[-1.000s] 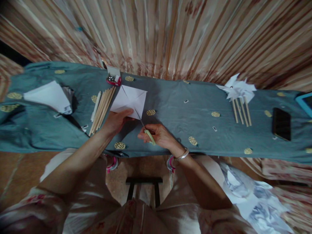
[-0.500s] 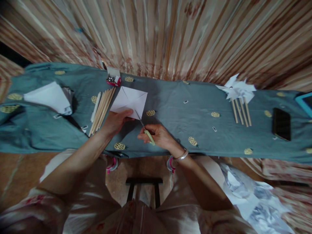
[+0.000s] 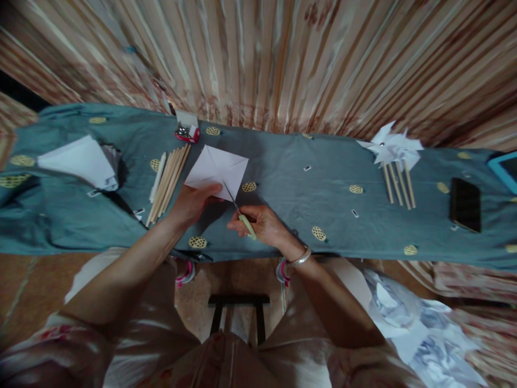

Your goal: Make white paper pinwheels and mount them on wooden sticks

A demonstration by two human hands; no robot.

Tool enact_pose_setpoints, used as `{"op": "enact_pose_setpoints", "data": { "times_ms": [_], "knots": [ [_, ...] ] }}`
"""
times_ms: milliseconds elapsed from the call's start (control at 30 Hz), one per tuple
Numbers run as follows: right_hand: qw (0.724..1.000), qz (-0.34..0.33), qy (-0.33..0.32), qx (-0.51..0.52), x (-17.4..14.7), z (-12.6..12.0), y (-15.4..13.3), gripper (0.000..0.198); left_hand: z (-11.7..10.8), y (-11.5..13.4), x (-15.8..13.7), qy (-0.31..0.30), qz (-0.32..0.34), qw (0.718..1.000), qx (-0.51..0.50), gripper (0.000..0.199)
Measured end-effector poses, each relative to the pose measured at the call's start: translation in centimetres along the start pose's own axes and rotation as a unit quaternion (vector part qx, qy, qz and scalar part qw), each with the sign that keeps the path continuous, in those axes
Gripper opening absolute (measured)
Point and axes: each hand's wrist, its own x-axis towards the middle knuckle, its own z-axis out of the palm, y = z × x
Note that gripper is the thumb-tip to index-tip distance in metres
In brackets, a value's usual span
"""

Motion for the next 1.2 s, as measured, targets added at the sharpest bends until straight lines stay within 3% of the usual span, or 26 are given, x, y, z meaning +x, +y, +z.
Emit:
{"op": "enact_pose_setpoints", "data": {
  "times_ms": [1200],
  "knots": [
    [1.0, -0.014, 0.012, 0.006, 0.23, 0.15, 0.13, 0.047, 0.02, -0.69, -0.3, -0.014, -0.004, 1.0, -0.009, 0.029]
  ]
}}
